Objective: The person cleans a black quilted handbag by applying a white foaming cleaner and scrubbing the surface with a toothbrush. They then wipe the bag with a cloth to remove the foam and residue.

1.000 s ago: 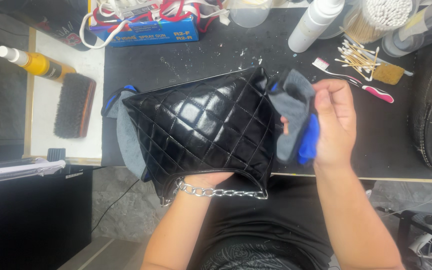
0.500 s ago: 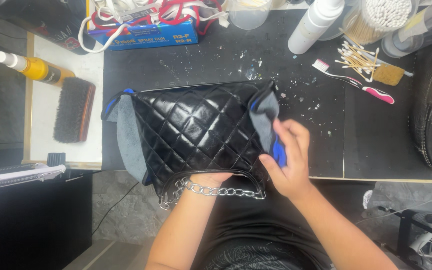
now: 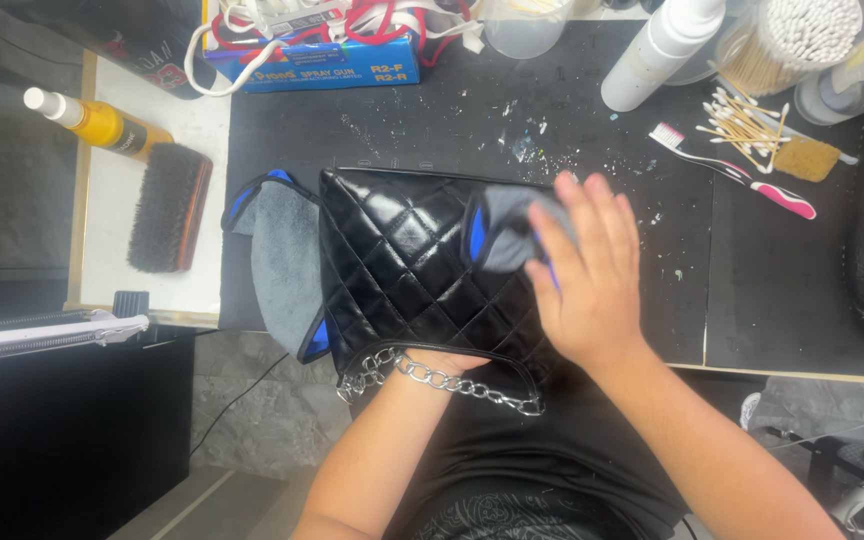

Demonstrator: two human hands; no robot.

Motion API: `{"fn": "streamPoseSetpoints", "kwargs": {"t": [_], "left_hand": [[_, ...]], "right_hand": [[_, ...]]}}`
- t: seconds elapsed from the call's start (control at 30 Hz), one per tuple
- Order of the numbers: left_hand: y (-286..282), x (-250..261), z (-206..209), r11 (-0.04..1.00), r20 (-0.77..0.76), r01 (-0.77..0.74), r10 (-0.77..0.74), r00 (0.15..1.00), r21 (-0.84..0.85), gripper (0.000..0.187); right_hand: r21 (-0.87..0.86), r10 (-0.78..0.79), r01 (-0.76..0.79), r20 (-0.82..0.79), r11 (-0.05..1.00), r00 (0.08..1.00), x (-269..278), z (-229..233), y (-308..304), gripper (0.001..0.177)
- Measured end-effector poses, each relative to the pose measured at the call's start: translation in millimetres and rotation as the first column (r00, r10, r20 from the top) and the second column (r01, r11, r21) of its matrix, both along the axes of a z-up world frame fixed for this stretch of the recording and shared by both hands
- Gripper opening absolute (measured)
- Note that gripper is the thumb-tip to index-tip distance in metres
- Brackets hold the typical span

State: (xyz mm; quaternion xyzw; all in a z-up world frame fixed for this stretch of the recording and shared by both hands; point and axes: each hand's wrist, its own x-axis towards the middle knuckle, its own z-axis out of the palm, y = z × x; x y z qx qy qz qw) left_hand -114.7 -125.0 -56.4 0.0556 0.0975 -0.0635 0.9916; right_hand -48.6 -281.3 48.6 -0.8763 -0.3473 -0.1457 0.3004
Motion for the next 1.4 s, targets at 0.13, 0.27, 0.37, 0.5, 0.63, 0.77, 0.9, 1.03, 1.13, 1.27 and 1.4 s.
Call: {"fn": "streamPoseSetpoints", "kwargs": {"t": [0.13, 0.27, 0.37, 0.5, 0.63, 0.77, 0.9, 1.03, 1.13, 1.27, 1.4], "left_hand": [[2, 3, 22, 0.981, 0.086, 0.043, -0.027, 0.996, -0.189, 0.039], [6, 6, 17, 1.0, 0.088, -0.028, 0.028, 0.996, -0.008, 0.039], [11, 12, 5, 0.993, 0.037, -0.11, 0.108, 0.993, 0.032, 0.04], [19, 14, -8, 0.992, 0.014, -0.12, 0.119, 0.993, 0.042, 0.041], [19, 17, -12, 0.993, 0.005, -0.11, 0.11, 0.994, 0.04, 0.042], [17, 15, -7, 0.994, -0.008, -0.101, 0.102, 0.995, 0.036, 0.042], [16, 16, 4, 0.996, 0.002, -0.087, 0.087, 0.996, 0.011, 0.043], [10, 21, 9, 0.998, 0.017, -0.068, 0.068, 0.998, -0.012, 0.044], [12, 21, 3, 0.997, 0.017, -0.082, 0.083, 0.996, -0.009, 0.045], [10, 19, -29, 0.995, 0.008, -0.099, 0.099, 0.995, -0.005, 0.046], [-4, 9, -86, 0.994, -0.037, -0.098, 0.096, 0.995, -0.039, 0.047]], "right_hand": [[0.029, -0.047, 0.048, -0.055, 0.998, 0.997, 17, 10, 7, 0.053], [-0.047, 0.139, -0.139, -0.001, 0.989, 0.99, 11, 8, 8, 0.051], [-0.004, 0.387, -0.387, -0.049, 0.922, 0.921, -13, 0, -3, 0.051], [0.063, 0.584, -0.582, -0.003, 0.81, 0.812, -38, -16, -23, 0.041], [-0.041, 0.584, -0.587, 0.169, 0.809, 0.794, -38, -33, -32, 0.04], [0.003, 0.449, -0.459, 0.207, 0.888, 0.869, -27, -36, -29, 0.037], [-0.014, 0.116, -0.115, 0.189, 0.993, 0.975, -5, -22, -18, 0.037], [-0.006, 0.021, -0.02, 0.087, 1.0, 0.996, 14, 4, -5, 0.042], [-0.051, 0.09, -0.086, 0.068, 0.995, 0.994, 24, 20, 14, 0.046], [-0.087, 0.262, -0.256, 0.069, 0.963, 0.963, 20, 31, 44, 0.047], [-0.047, 0.388, -0.386, 0.028, 0.921, 0.921, -4, 32, 56, 0.046]]}}
